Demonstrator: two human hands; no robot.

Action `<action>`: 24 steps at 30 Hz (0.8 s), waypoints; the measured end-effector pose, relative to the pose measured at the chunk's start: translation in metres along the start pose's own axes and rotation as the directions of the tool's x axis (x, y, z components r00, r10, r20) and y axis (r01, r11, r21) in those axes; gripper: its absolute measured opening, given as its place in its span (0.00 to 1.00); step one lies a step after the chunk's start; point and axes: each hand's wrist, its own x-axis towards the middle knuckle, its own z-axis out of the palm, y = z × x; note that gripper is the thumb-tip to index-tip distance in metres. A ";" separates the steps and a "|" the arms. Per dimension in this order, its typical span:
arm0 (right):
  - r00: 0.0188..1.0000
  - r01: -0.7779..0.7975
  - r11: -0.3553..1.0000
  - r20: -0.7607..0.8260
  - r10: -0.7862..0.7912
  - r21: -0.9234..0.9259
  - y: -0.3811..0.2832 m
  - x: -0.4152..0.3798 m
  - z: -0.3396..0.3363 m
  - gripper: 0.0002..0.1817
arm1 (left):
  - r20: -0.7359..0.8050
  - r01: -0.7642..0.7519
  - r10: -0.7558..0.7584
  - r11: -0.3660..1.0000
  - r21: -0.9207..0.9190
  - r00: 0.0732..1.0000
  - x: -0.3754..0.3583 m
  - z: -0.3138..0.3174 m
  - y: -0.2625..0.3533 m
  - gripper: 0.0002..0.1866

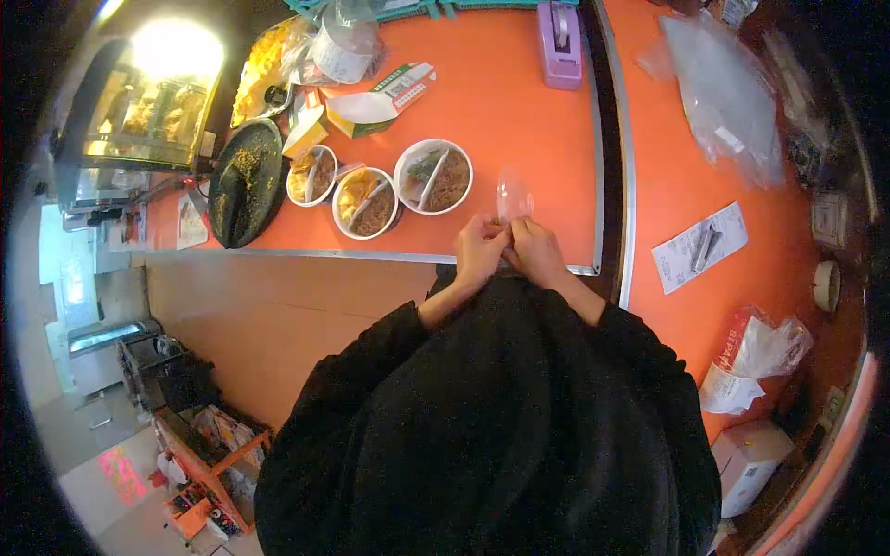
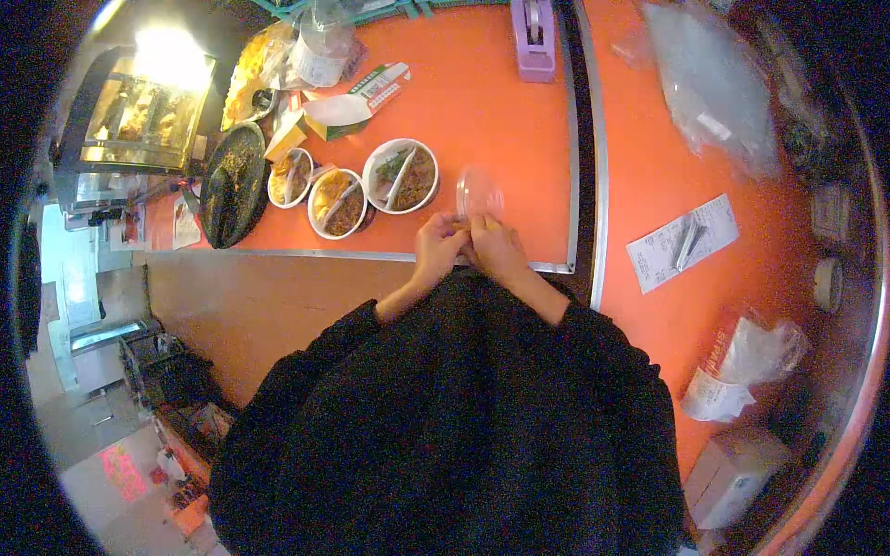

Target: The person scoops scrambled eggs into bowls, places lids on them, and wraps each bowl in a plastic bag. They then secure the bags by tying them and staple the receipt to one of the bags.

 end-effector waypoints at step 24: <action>0.897 -0.212 0.759 -0.186 0.401 0.616 0.046 0.071 -0.100 0.07 | 0.015 0.133 -0.133 0.991 -0.002 0.991 0.020 -0.046 -0.089 0.11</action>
